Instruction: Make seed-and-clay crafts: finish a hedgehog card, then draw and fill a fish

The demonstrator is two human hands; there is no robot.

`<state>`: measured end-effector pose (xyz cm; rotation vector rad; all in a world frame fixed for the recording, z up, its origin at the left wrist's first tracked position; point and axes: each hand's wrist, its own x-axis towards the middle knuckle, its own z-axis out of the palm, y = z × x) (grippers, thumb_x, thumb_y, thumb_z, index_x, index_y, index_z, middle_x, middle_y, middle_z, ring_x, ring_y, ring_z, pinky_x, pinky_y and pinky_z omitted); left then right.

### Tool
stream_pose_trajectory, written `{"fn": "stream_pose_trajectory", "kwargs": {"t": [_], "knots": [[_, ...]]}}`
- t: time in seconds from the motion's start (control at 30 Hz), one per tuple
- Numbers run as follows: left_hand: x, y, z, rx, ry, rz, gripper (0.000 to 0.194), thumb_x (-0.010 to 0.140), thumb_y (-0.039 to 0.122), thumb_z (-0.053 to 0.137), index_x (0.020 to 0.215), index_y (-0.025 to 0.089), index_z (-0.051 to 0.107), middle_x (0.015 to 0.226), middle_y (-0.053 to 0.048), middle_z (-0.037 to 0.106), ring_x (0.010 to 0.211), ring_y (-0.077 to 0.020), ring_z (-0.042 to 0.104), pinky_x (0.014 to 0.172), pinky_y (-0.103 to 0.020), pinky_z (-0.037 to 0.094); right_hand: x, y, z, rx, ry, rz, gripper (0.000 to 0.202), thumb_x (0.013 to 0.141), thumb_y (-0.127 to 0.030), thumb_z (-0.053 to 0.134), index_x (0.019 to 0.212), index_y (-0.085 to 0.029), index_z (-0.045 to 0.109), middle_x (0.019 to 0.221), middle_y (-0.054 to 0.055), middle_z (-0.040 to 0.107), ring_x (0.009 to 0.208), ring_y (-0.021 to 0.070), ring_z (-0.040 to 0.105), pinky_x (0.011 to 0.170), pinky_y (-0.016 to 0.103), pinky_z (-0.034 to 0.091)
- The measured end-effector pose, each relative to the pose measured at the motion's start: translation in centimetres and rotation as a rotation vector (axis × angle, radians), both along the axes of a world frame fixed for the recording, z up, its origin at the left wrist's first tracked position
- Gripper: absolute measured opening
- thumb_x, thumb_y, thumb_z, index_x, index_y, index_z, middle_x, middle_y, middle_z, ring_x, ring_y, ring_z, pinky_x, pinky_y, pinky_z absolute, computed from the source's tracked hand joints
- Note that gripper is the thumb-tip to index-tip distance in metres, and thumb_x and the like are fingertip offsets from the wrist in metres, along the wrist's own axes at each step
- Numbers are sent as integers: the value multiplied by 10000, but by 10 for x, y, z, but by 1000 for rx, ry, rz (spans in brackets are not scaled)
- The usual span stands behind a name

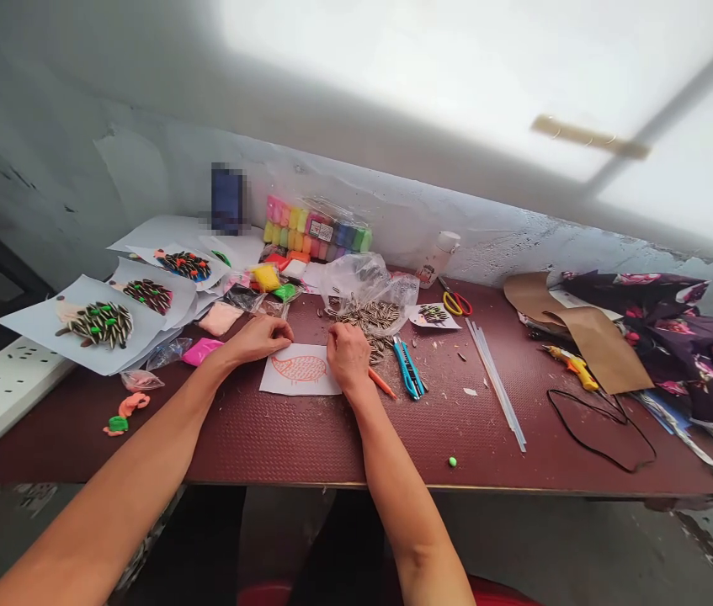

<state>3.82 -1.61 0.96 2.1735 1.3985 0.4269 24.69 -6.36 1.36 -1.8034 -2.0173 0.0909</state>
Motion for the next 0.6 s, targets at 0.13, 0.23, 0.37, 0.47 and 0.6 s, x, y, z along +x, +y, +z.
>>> {"fn": "stream_pose_trajectory", "kwargs": {"t": [0.13,0.23,0.37,0.47,0.6], "knots": [[0,0,0,-24,-24,0,264,737,206,549,858,159,779,807,-59,763,742,-188,663,705,-263,484,-2,-1,-1,-25,-48,52,195,954,-175,493,962,-199,687,987,74,727,961,225,588,851,304,405],[0,0,2,-33,-21,-5,264,728,203,544,842,158,777,796,-59,758,732,-186,659,691,-260,475,-4,-2,-3,-41,-81,69,192,963,-181,490,966,-197,681,988,72,724,951,225,579,842,304,396],[-1,0,3,-41,-14,-8,272,717,197,532,835,154,773,777,-56,749,726,-184,655,672,-255,464,-3,-2,-3,-51,-103,71,199,970,-178,483,966,-190,682,999,79,722,955,226,577,842,305,391],[-1,-1,3,-40,-7,-13,282,711,195,528,838,155,777,771,-57,747,726,-189,659,688,-260,473,-3,-2,-4,-56,-108,68,192,965,-172,491,969,-188,682,1014,80,722,965,227,579,850,305,394],[0,-1,3,-34,8,-10,276,709,194,533,830,158,779,758,-58,744,722,-192,662,706,-267,479,-2,-2,-4,-58,-90,73,179,945,-153,509,970,-191,682,1003,77,717,969,222,578,848,303,400]]}}
